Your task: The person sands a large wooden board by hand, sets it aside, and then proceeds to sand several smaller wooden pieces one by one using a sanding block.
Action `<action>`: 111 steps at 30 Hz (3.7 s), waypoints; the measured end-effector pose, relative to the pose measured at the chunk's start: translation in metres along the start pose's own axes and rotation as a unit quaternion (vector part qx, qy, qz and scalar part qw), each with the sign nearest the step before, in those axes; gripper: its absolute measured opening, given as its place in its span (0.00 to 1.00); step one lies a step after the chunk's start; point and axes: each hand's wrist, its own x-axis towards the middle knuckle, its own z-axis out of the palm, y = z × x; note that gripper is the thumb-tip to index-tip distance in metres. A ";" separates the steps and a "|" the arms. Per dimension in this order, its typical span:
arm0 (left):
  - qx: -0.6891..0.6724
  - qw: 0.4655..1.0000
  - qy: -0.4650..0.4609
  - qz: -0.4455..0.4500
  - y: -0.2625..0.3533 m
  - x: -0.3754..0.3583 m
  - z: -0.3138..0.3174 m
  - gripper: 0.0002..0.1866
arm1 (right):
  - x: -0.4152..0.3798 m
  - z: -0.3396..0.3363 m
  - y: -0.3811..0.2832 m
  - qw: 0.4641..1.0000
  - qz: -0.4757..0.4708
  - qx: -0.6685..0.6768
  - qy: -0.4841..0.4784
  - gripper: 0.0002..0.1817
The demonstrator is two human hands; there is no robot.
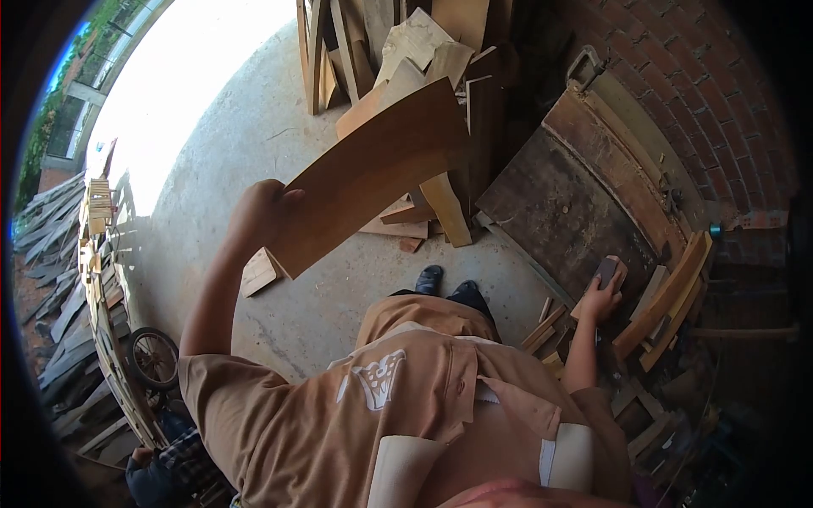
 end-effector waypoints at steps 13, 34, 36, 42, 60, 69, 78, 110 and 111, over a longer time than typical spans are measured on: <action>0.260 0.927 -0.128 0.240 0.104 0.144 0.162 0.13 | -0.001 0.001 0.000 1.000 -0.003 -0.012 0.007 0.30; 0.259 0.902 -0.147 0.312 0.303 0.278 0.273 0.12 | -0.003 -0.002 -0.001 1.000 -0.010 0.015 -0.006 0.30; 0.200 0.930 -0.120 0.285 0.313 0.285 0.277 0.12 | -0.003 -0.003 -0.002 1.000 -0.008 0.011 -0.006 0.30; 0.095 0.974 -0.090 0.187 0.304 0.301 0.262 0.11 | -0.004 -0.010 -0.008 0.999 0.001 0.027 -0.022 0.29; -0.166 0.972 -0.043 0.161 0.223 0.301 0.295 0.17 | -0.002 0.000 0.004 0.999 -0.030 0.012 -0.003 0.30; -0.204 0.973 -0.087 0.068 0.297 0.315 0.324 0.20 | -0.005 -0.010 -0.009 0.999 0.000 0.018 -0.029 0.29; -0.211 0.974 -0.052 0.068 0.310 0.321 0.343 0.15 | -0.003 -0.007 -0.005 0.999 0.007 0.025 -0.034 0.30; -0.057 0.982 -0.121 -0.132 0.025 0.279 0.384 0.24 | 0.003 0.007 0.017 0.999 -0.044 0.010 0.007 0.31; -0.064 0.983 -0.121 -0.125 0.029 0.288 0.383 0.29 | 0.004 0.007 0.017 0.999 -0.045 0.012 0.004 0.31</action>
